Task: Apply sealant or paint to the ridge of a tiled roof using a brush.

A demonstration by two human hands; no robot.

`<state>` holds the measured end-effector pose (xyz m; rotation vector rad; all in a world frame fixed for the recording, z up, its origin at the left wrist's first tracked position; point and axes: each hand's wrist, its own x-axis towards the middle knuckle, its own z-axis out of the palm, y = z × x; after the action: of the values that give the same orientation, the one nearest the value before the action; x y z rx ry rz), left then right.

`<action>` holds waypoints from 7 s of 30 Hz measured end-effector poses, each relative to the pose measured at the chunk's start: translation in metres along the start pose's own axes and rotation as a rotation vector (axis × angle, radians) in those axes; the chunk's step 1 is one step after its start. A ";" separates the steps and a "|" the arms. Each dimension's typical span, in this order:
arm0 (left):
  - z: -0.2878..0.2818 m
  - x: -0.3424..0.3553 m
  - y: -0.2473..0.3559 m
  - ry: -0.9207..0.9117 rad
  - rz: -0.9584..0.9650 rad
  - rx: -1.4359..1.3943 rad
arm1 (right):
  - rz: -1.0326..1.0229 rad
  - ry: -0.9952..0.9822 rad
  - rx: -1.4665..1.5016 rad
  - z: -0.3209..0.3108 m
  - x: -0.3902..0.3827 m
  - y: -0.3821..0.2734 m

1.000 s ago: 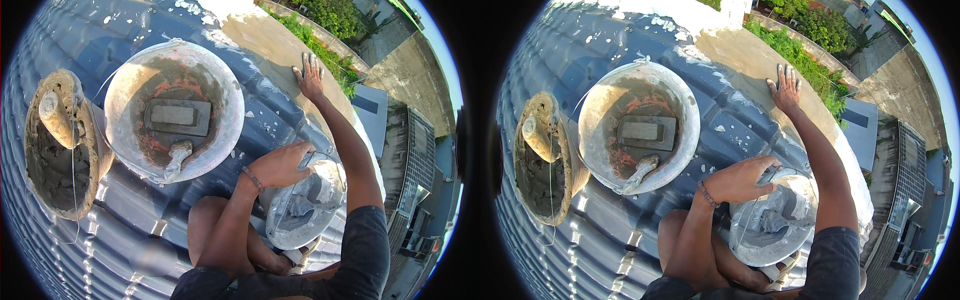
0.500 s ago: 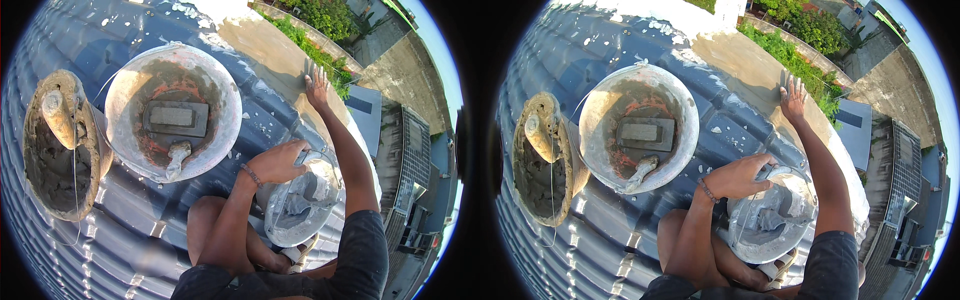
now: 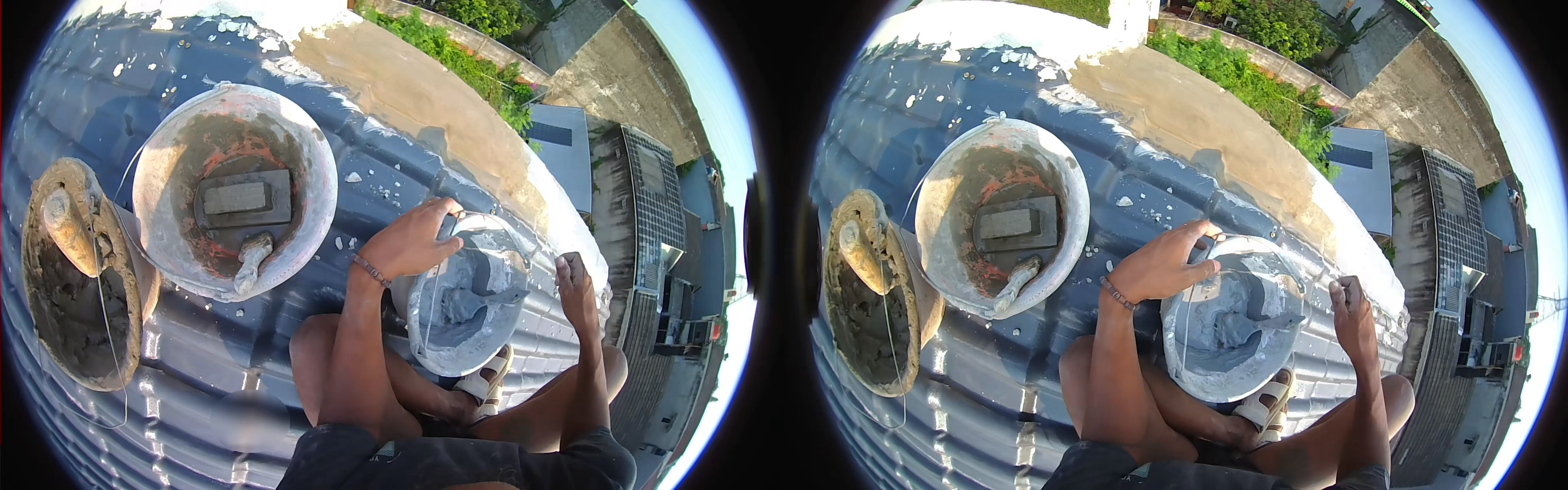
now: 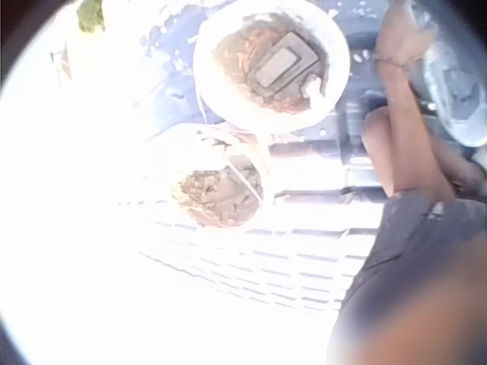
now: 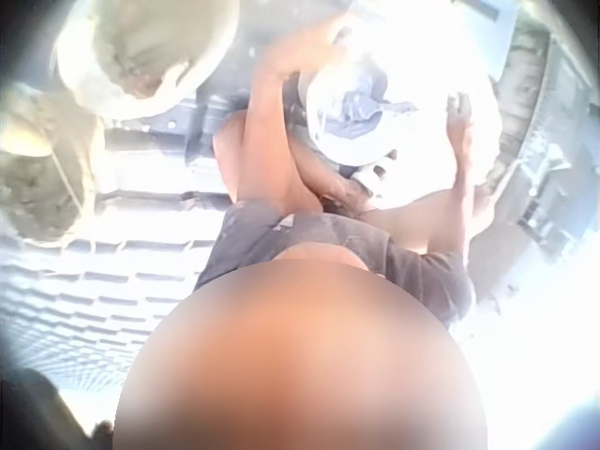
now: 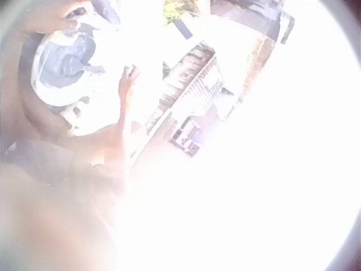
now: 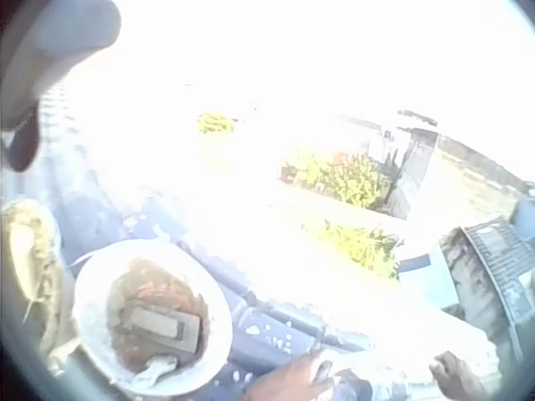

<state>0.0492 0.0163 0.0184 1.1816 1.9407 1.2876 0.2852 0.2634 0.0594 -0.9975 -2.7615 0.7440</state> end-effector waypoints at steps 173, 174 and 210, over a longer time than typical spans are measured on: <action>0.003 0.010 0.025 -0.116 -0.208 -0.250 | -0.376 0.414 0.121 0.164 0.149 0.164; 0.003 0.009 0.026 -0.112 -0.220 -0.277 | -0.334 0.464 0.092 0.168 0.149 0.165; 0.004 0.015 0.033 -0.114 -0.255 -0.271 | -0.157 0.465 -0.326 0.095 0.278 0.190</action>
<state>0.0574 0.0370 0.0477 0.8265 1.7075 1.2687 0.1525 0.5244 -0.1320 -0.8525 -2.5410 0.0239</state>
